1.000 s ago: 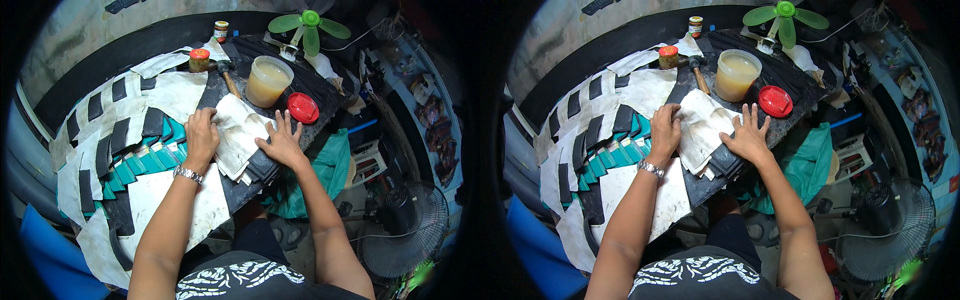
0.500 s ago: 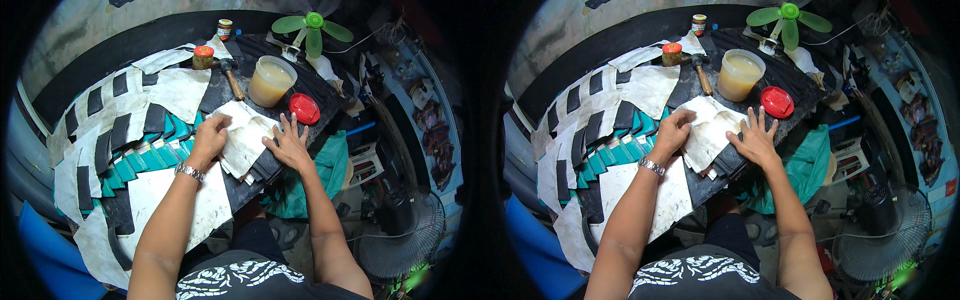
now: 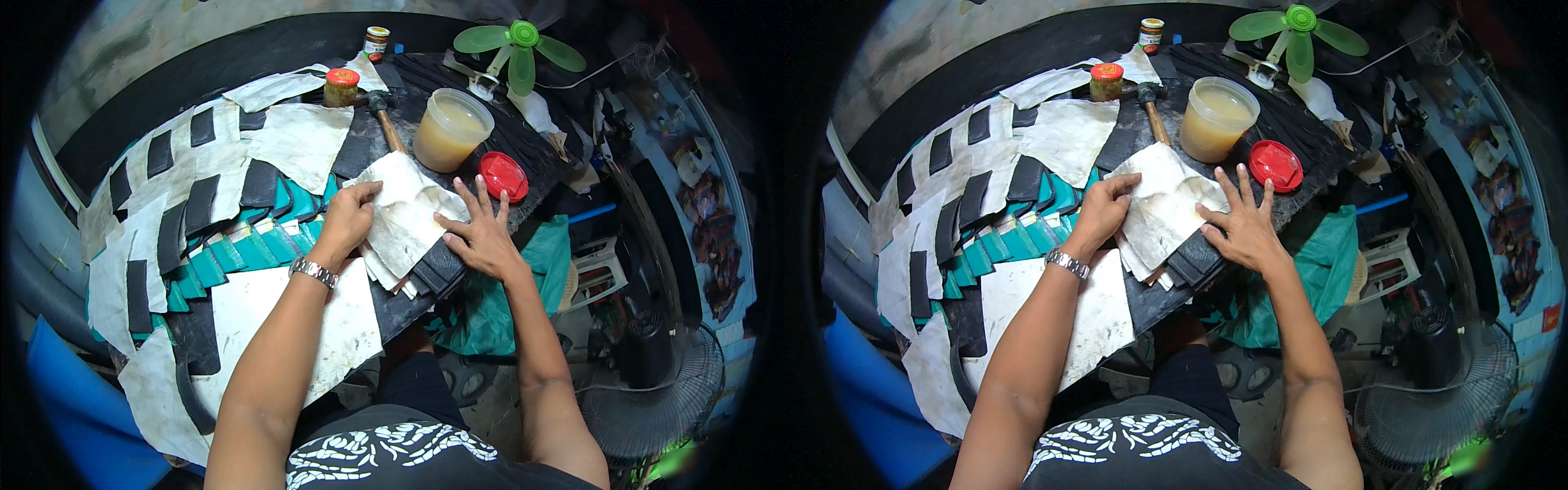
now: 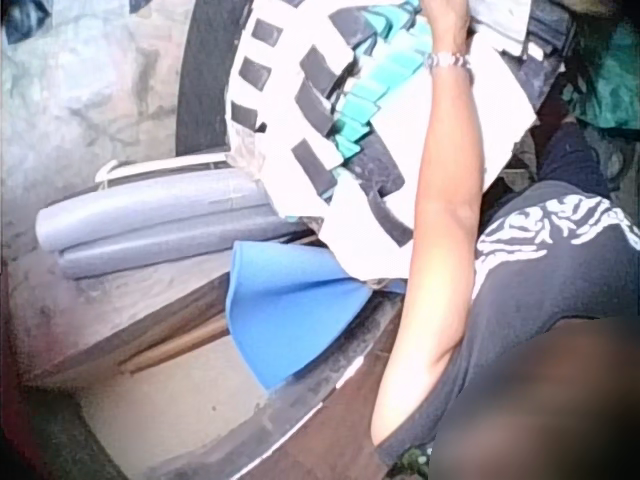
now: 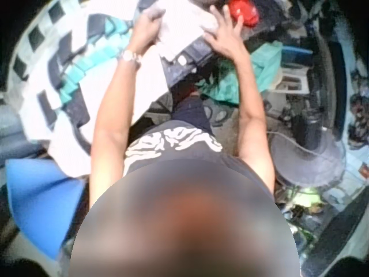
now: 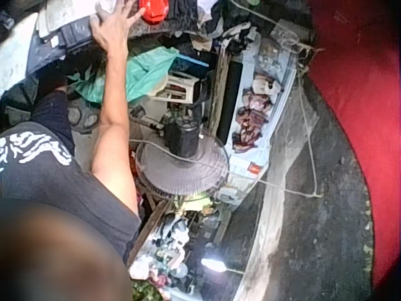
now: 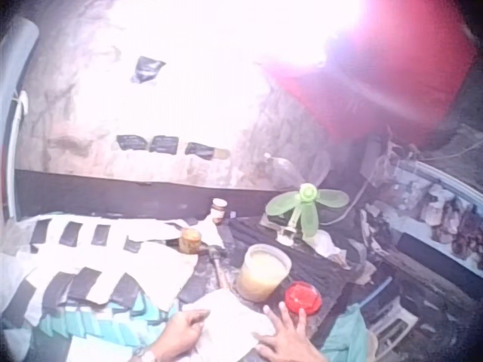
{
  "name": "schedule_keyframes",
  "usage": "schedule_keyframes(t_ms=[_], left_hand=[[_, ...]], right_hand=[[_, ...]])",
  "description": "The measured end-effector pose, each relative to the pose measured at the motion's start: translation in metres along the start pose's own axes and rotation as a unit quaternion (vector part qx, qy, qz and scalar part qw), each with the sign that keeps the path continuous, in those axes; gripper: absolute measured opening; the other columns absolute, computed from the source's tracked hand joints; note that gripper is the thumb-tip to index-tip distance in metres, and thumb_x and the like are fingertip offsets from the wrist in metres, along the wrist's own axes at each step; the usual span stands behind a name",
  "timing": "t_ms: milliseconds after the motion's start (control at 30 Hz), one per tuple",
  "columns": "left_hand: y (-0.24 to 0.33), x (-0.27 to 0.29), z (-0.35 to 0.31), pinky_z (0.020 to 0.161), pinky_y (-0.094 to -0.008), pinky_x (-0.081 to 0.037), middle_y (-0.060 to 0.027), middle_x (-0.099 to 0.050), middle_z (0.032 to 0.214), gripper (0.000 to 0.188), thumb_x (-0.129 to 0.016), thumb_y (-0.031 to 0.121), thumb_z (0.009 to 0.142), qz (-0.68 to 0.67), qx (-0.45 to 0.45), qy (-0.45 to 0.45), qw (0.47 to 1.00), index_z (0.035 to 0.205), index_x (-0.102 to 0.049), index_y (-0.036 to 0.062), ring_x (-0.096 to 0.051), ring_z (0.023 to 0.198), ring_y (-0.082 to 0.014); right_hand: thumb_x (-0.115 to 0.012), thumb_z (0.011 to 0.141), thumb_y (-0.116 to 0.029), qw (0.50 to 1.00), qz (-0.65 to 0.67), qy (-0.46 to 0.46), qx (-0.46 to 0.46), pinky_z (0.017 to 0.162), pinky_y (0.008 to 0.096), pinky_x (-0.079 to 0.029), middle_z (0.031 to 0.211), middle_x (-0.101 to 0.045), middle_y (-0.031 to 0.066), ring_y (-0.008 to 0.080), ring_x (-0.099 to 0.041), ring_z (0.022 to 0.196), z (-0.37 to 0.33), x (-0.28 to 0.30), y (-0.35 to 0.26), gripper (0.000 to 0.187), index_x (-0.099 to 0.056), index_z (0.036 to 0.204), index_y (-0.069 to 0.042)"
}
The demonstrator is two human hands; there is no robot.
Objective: The person repeatedly applies a liquid from a plastic container onto white fabric pieces using a brush. They then place a black rectangular piece onto the treated fabric and press it down. This process is repeated for multiple fabric pieces on a cluttered workbench.
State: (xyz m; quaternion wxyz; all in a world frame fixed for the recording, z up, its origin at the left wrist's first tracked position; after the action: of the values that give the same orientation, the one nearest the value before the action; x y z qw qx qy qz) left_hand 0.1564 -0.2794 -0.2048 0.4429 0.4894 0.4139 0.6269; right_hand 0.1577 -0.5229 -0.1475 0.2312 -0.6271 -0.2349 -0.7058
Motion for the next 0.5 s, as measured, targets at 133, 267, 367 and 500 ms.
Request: schedule_keyframes(t_ms=[133, 267, 367, 500], left_hand=[[-0.001, 0.002, 0.002, 0.096, -0.0297, -0.047, -0.0201, -0.066, 0.118, 0.044, -0.048, -0.009, 0.080, -0.003, 0.033, -0.005, 0.999, 0.122, -0.062, -0.0064, -0.065, 0.107, -0.0231], [-0.001, 0.002, 0.001, 0.095, -0.0295, -0.047, -0.0200, -0.067, 0.117, 0.044, -0.048, -0.009, 0.080, -0.028, 0.031, -0.011, 0.999, 0.121, -0.062, -0.0064, -0.065, 0.106, -0.0228], [-0.002, 0.002, 0.001, 0.095, -0.0291, -0.048, -0.0196, -0.067, 0.117, 0.044, -0.047, -0.010, 0.080, -0.049, 0.039, -0.010, 0.998, 0.122, -0.062, -0.0060, -0.065, 0.106, -0.0221], [-0.001, 0.002, 0.001, 0.093, -0.0286, -0.048, -0.0192, -0.067, 0.117, 0.042, -0.048, -0.008, 0.082, -0.054, 0.040, -0.010, 0.998, 0.121, -0.062, -0.0056, -0.065, 0.105, -0.0210]], right_hand=[[-0.054, 0.090, -0.035, 0.998, 0.027, -0.021, 0.053, 0.111, 0.0683, 0.003, 0.160, -0.022, 0.0077, 0.0381, -0.003, 0.149, -0.001, -0.004, -0.014, 0.037, -0.064, 0.125, -0.039], [-0.054, 0.089, -0.033, 0.996, 0.029, -0.018, 0.084, 0.110, 0.0700, 0.005, 0.159, -0.022, 0.0087, 0.0395, -0.003, 0.148, -0.012, -0.008, -0.040, 0.039, -0.062, 0.127, -0.039], [-0.055, 0.089, -0.033, 0.995, 0.020, 0.001, 0.094, 0.108, 0.0720, 0.007, 0.159, -0.022, 0.0119, 0.0424, -0.003, 0.147, -0.023, -0.010, -0.063, 0.040, -0.061, 0.128, -0.040], [-0.055, 0.089, -0.034, 0.994, 0.044, 0.015, 0.098, 0.106, 0.0723, 0.009, 0.158, -0.020, 0.0152, 0.0438, 0.001, 0.147, -0.035, -0.013, -0.084, 0.041, -0.061, 0.129, -0.041]])
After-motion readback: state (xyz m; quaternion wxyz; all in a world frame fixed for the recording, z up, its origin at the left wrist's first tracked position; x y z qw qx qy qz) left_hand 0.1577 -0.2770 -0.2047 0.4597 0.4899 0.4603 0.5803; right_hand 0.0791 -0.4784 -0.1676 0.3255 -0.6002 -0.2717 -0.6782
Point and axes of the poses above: each hand's wrist, its own z-axis towards the middle knuckle, its own x-axis out of the back of the hand, y = z × x, the point moved 3 cm from there along z, towards the middle knuckle
